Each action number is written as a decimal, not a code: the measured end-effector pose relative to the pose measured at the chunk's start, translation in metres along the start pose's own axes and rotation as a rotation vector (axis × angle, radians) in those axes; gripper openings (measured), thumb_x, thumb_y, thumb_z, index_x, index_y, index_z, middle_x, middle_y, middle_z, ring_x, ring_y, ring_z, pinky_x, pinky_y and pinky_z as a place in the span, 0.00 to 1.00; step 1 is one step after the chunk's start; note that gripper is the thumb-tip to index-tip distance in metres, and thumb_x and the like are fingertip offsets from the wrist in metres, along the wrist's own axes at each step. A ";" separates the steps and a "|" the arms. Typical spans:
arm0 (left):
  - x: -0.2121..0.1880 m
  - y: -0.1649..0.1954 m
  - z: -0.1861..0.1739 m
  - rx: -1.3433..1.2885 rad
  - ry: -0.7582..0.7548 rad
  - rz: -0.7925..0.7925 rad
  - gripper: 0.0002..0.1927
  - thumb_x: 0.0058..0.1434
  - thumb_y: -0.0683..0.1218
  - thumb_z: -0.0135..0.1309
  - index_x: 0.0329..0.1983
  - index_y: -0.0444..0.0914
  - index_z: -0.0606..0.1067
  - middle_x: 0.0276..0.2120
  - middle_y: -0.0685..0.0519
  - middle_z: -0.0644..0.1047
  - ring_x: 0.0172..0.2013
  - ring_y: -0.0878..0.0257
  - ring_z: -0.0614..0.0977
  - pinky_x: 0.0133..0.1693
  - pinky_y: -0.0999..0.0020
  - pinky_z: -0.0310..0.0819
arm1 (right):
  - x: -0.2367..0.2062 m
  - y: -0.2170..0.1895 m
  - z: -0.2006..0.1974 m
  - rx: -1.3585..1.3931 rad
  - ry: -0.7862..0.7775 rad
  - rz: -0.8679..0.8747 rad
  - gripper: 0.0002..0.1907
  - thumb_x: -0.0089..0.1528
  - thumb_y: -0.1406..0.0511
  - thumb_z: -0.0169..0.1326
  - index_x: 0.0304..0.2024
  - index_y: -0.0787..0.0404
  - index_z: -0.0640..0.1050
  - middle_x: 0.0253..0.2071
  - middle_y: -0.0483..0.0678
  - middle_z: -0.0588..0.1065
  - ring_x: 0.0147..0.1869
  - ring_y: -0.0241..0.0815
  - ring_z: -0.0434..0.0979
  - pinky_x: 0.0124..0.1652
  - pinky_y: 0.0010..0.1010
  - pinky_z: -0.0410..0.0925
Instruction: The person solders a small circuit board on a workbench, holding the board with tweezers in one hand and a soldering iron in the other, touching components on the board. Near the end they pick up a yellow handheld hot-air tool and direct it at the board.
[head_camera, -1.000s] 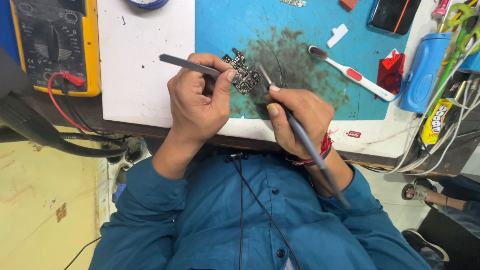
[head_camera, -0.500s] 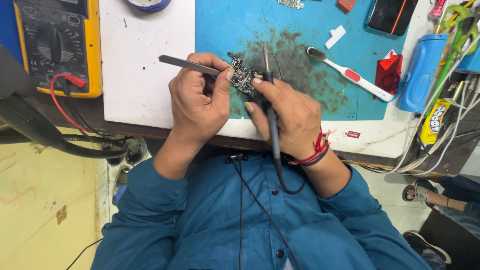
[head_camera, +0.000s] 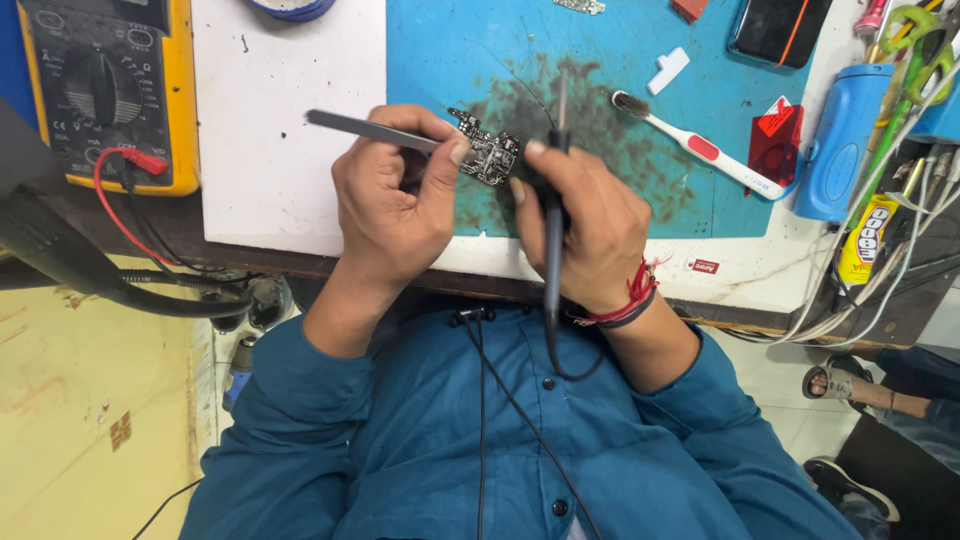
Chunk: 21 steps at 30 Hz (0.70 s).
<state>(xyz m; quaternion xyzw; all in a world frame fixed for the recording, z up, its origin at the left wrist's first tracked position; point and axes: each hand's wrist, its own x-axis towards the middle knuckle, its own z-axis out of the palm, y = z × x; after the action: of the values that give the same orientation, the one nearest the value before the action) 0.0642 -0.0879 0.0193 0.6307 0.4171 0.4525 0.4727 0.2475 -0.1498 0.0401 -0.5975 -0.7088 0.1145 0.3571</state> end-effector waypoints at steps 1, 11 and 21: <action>-0.001 -0.001 -0.001 -0.024 0.027 0.023 0.06 0.78 0.39 0.57 0.50 0.32 0.72 0.35 0.52 0.80 0.30 0.74 0.78 0.32 0.80 0.72 | 0.000 0.000 0.000 0.038 -0.002 -0.014 0.17 0.63 0.73 0.64 0.54 0.63 0.76 0.40 0.54 0.77 0.39 0.51 0.81 0.39 0.37 0.72; -0.002 -0.005 0.005 0.052 0.075 -0.007 0.06 0.76 0.38 0.56 0.51 0.33 0.71 0.36 0.54 0.79 0.27 0.76 0.78 0.29 0.81 0.72 | 0.000 -0.001 0.000 0.035 -0.056 -0.037 0.16 0.62 0.74 0.60 0.52 0.62 0.76 0.44 0.54 0.80 0.40 0.50 0.82 0.40 0.35 0.73; -0.001 0.003 0.003 0.076 0.073 -0.032 0.05 0.72 0.36 0.57 0.45 0.32 0.72 0.28 0.56 0.76 0.25 0.76 0.73 0.24 0.80 0.64 | 0.000 -0.002 0.000 0.085 -0.033 0.016 0.17 0.62 0.75 0.60 0.54 0.63 0.76 0.47 0.55 0.80 0.41 0.50 0.83 0.41 0.34 0.74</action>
<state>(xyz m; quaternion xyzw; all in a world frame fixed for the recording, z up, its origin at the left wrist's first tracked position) 0.0666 -0.0902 0.0217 0.6245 0.4612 0.4512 0.4400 0.2461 -0.1504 0.0412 -0.5852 -0.7044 0.1573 0.3696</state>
